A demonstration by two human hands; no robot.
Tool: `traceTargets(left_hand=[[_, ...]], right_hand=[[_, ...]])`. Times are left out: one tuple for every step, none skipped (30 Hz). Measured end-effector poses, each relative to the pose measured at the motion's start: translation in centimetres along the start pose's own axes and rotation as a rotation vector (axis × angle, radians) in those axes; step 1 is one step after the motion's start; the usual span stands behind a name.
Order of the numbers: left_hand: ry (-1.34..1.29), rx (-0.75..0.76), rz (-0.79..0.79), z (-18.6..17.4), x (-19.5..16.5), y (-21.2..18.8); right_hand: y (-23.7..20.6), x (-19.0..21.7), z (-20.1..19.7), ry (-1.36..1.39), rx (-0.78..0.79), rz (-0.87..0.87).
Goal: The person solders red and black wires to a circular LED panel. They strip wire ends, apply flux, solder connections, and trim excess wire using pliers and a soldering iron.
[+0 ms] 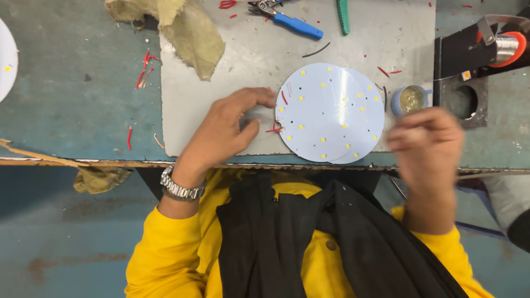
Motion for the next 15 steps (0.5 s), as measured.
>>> traceTargets(left_hand=[[0.002, -0.041, -0.075, 0.1, 0.1, -0.2], [0.004, -0.083, -0.150, 0.2, 0.2, -0.5], [0.103, -0.155, -0.059, 0.3, -0.1, -0.7], [0.205, -0.227, 0.031, 0.4, -0.5, -1.0], [0.308, -0.300, 0.120, 0.5, -0.9, -1.4], [0.338, -0.316, 0.103, 0.7, -1.0, -1.8], [0.370, -0.331, 0.085, 1.0, -1.1, -2.2], [0.402, -0.346, 0.066, 1.1, -1.1, -2.5], [0.415, -0.338, 0.066, 1.2, -1.1, -2.6], [0.427, -0.329, 0.066, 1.3, -1.1, -2.7], [0.437, -0.320, 0.068, 1.4, -1.1, -2.7], [0.455, -0.307, 0.071, 1.5, -1.1, -2.6], [0.472, -0.295, 0.074, 1.5, -1.0, -2.4], [0.490, -0.282, 0.079, 1.5, -1.0, -2.3], [0.499, -0.270, 0.080, 1.5, -1.0, -2.2]], right_hand=[[0.5, 0.5, 3.0, -0.250, 0.110, -0.052], [0.9, 1.0, 5.9, -0.489, 0.208, -0.135], [2.0, 1.3, 8.4, -0.717, 0.356, -0.242], [2.5, 1.5, 10.8, -0.827, 0.459, -0.307], [3.0, 1.5, 12.8, -0.934, 0.567, -0.372], [3.5, 1.6, 14.6, -0.979, 0.634, -0.425], [3.9, 1.4, 16.1, -1.020, 0.702, -0.478], [4.4, 1.4, 17.1, -1.059, 0.771, -0.532], [5.0, 1.4, 17.8, -1.100, 0.794, -0.569], [5.4, 1.2, 18.3, -1.141, 0.815, -0.607], [5.7, 1.0, 18.5, -1.183, 0.836, -0.644], [6.0, 0.9, 18.4, -1.191, 0.814, -0.625], [6.3, 0.9, 18.0, -1.200, 0.792, -0.607], [6.5, 0.8, 17.5, -1.209, 0.768, -0.589], [6.6, 0.7, 17.0, -1.223, 0.752, -0.577]])
Point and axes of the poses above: each hand's wrist, its own y-axis towards the middle knuckle, its own z-axis out of the palm, x = y × z, the point moved 3 cm from there along y, towards the middle knuckle, and after that the axes turned 5 degrees about z, right-handed, at the moved point
